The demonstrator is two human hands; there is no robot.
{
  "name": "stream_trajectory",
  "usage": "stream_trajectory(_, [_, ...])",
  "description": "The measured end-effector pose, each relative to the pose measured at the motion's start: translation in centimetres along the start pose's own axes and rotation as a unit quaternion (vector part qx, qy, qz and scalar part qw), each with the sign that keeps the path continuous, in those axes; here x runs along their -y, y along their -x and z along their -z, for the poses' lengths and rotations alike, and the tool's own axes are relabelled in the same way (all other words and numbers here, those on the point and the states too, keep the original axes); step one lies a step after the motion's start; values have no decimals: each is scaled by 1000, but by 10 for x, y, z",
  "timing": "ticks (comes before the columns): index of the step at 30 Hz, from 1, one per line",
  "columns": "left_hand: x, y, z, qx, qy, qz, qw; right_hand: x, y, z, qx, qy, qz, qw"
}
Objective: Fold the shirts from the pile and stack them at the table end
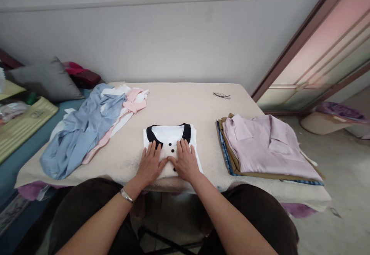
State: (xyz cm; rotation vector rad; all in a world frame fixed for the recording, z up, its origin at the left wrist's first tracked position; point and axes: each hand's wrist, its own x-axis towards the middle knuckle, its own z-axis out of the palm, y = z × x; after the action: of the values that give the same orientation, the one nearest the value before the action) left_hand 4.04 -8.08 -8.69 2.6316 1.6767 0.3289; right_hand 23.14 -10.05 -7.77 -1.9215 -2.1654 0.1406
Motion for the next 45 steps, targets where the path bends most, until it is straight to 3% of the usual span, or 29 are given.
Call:
stream_trajectory(4, [2,0,-2,-2,1,1,1000,-8,-3,-3,21,-1,-5,1000])
stream_trajectory(10, [-3,2,6,-21,1,13,1000,-7,-5,3,-26,16,-24,999])
stream_trajectory(14, [1,1,2,7,-3,1,1000,-17,-8,-1,8,19,-66,998])
stream_trajectory(19, [4,0,1,5,-5,-7,1000,-26,-11,-1,21,17,-59,998])
stream_trajectory(25, [3,1,-2,-7,-5,-10,1000,-33,-22,5,-27,23,-59,998])
stream_trajectory(27, [3,1,-5,-15,-6,-10,1000,-37,-29,8,-48,6,-86,995])
stream_trajectory(32, [4,0,-10,-26,-12,-15,999,-54,-46,26,-79,-98,-234,964])
stream_trajectory(35, [4,0,-11,-29,-15,-16,999,-54,-47,34,-51,-120,-188,974])
stream_trajectory(38, [6,0,-11,-36,-15,-19,999,-37,-40,33,-41,-68,-122,989])
stream_trajectory(42, [7,-1,-12,-50,-20,-28,998,-14,-30,28,-42,-12,-94,995])
stream_trajectory(45, [8,-2,-14,-50,-33,-30,998,-11,-28,27,-44,1,-83,996])
